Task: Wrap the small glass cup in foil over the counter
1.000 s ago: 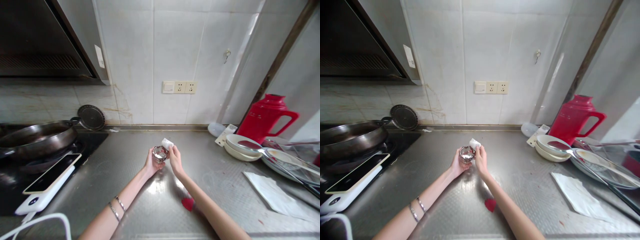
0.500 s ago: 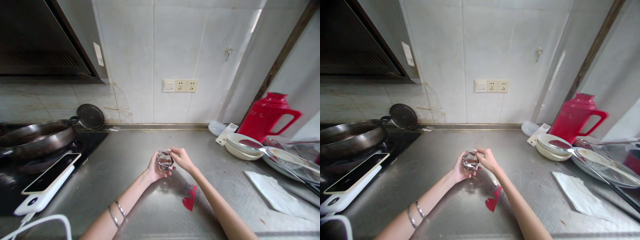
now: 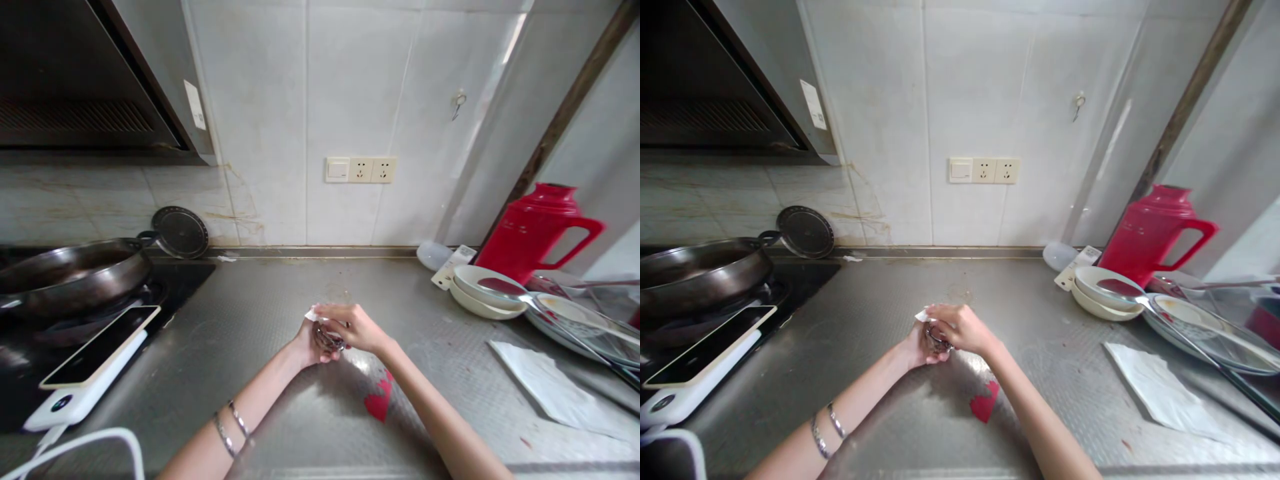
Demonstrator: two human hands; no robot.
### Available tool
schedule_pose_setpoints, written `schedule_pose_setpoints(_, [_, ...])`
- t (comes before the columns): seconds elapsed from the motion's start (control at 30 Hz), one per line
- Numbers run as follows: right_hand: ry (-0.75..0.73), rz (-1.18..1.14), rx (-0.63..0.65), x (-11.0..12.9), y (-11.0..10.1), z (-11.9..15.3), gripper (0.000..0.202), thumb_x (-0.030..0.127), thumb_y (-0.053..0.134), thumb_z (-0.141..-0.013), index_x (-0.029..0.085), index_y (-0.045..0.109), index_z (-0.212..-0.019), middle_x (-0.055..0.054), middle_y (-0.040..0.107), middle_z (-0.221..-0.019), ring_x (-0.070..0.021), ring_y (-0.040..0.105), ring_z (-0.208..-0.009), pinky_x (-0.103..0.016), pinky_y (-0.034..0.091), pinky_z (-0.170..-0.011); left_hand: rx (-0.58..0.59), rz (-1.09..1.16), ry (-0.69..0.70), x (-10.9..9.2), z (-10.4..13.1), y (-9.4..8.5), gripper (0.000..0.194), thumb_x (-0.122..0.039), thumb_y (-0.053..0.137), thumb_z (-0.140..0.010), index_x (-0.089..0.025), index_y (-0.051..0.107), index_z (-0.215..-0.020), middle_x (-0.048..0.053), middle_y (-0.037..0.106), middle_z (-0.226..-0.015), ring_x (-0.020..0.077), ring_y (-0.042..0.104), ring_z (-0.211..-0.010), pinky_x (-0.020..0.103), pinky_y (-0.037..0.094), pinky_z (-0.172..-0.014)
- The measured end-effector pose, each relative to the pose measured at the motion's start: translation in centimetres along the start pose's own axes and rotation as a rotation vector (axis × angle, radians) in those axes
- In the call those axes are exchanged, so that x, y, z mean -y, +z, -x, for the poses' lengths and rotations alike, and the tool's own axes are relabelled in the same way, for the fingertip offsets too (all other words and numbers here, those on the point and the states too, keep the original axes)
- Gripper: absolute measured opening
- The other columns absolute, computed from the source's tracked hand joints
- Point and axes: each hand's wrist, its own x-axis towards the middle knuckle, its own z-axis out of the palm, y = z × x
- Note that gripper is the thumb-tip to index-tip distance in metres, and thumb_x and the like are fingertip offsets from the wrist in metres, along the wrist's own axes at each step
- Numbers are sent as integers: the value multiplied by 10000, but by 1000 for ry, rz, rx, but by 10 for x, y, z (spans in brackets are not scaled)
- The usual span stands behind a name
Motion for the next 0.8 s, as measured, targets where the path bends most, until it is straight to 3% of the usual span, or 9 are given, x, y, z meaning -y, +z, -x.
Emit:
schedule_pose_setpoints(0.13, [-94, 119, 18, -4, 0, 1, 286, 171, 433, -918, 200, 632, -1121, -60, 673, -1141, -184, 610, -1101, -424, 400, -1061, 5, -4, -41, -1, -1, -1, 705, -688, 275, -804, -97, 636, -675, 163, 649, -569, 194, 524, -298, 188, 139, -244])
schedule_pose_setpoints(0.33, [-97, 172, -33, -8, -5, 2, 272, 149, 432, -915, 177, 644, -1083, -68, 693, -1093, -184, 644, -1041, -412, 427, -1046, 68, 14, -77, -5, -4, -8, 668, -692, 321, -775, -108, 638, -706, 185, 666, -634, 210, 537, -321, 197, 171, -254])
schedule_pose_setpoints(0.57, [-50, 158, -95, -9, -6, 2, 274, 154, 435, -917, 215, 650, -1073, -38, 713, -1042, -184, 671, -980, -391, 461, -1012, 44, 26, -69, -4, -8, -12, 734, -730, 277, -758, -92, 638, -716, 201, 663, -646, 224, 552, -338, 209, 196, -262])
schedule_pose_setpoints(0.8, [-94, 357, -92, -15, -9, 7, 259, 161, 425, -916, 177, 647, -1048, -68, 725, -970, -206, 682, -941, -401, 478, -990, -49, 60, -20, -8, -5, -12, 773, -745, 218, -766, -93, 632, -764, 196, 662, -652, 209, 548, -352, 198, 197, -276])
